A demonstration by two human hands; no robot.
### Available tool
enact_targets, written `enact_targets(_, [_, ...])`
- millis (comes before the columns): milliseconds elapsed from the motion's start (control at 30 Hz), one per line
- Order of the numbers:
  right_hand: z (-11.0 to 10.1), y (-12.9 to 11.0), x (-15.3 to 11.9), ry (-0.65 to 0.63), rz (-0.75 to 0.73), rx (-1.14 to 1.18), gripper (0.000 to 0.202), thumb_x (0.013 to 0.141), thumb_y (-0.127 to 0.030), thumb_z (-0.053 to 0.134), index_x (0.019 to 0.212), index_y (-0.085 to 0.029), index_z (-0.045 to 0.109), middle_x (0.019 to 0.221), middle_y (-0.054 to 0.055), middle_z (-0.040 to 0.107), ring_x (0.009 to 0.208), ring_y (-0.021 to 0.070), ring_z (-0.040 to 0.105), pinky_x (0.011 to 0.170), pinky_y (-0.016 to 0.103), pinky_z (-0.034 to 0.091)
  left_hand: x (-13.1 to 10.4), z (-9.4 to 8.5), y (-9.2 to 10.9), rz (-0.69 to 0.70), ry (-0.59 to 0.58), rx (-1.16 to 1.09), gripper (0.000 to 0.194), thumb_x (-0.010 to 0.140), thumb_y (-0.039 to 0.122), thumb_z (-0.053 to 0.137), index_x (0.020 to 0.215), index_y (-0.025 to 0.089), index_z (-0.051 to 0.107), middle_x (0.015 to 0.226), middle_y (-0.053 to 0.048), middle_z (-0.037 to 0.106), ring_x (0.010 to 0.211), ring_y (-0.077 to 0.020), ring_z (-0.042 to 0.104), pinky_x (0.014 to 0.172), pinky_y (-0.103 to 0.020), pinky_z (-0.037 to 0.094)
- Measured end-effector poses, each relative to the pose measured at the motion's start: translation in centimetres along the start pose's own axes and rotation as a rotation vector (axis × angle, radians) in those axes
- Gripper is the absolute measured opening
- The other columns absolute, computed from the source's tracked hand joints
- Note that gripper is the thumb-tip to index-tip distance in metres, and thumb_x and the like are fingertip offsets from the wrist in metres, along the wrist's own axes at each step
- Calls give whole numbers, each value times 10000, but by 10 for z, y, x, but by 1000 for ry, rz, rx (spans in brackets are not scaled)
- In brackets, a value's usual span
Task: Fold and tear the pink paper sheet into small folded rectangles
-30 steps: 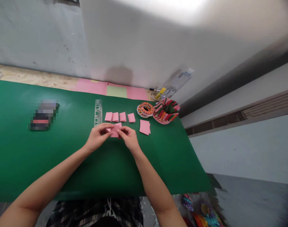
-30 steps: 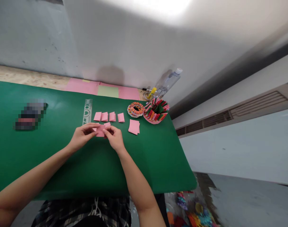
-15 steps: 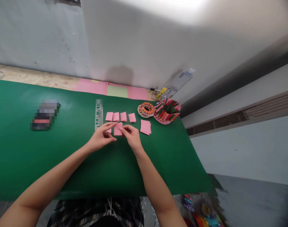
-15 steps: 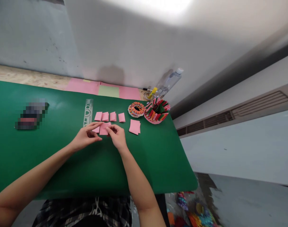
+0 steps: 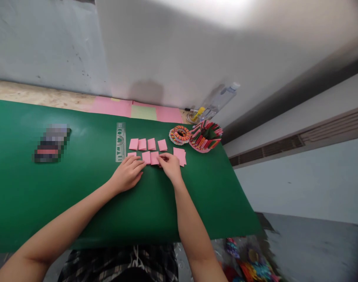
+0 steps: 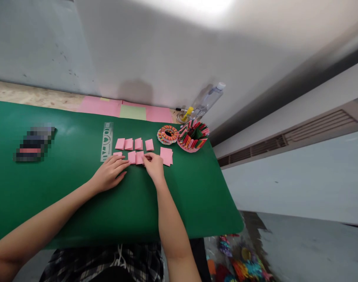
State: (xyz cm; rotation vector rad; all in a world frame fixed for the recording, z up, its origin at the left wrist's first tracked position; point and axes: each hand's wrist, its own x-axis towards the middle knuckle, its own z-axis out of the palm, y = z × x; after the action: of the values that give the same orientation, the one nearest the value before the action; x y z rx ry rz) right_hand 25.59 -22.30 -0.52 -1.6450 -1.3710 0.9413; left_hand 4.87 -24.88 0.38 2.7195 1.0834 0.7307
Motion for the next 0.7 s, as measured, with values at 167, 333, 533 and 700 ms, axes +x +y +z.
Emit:
enact_targets(167, [19, -8, -4, -87, 42, 183, 218, 681, -370, 630, 751, -168, 670, 614, 18, 652, 509, 152, 591, 504, 278, 514, 1, 0, -1, -3, -18, 43, 302, 860, 157, 460, 1113, 150, 626, 1076, -110, 675, 1083, -276, 570, 1004, -484, 386])
enact_targets(333, [22, -12, -5, -99, 14, 174, 252, 696, -390, 613, 780, -160, 675, 635, 26, 656, 541, 165, 602, 526, 290, 516, 0, 2, -1, -6, -28, 69, 284, 862, 146, 451, 1067, 130, 647, 1034, -122, 689, 1072, -274, 576, 1013, -479, 373])
enact_targets(533, [9, -10, -2, 55, -108, -14, 222, 749, -342, 550, 798, -175, 687, 764, 55, 701, 673, 186, 630, 671, 314, 514, -1, 7, -2, 17, -65, 68, 303, 847, 133, 465, 1099, 142, 633, 1098, -120, 674, 1091, -272, 569, 1027, -496, 352])
enact_targets(700, [3, -5, 3, 100, -78, -8, 246, 757, -356, 530, 805, -169, 682, 750, 59, 691, 670, 193, 622, 643, 315, 507, 0, 4, 0, 22, -87, 96, 374, 847, 160, 477, 1205, 126, 579, 1184, -143, 626, 1214, -299, 484, 1085, -509, 280])
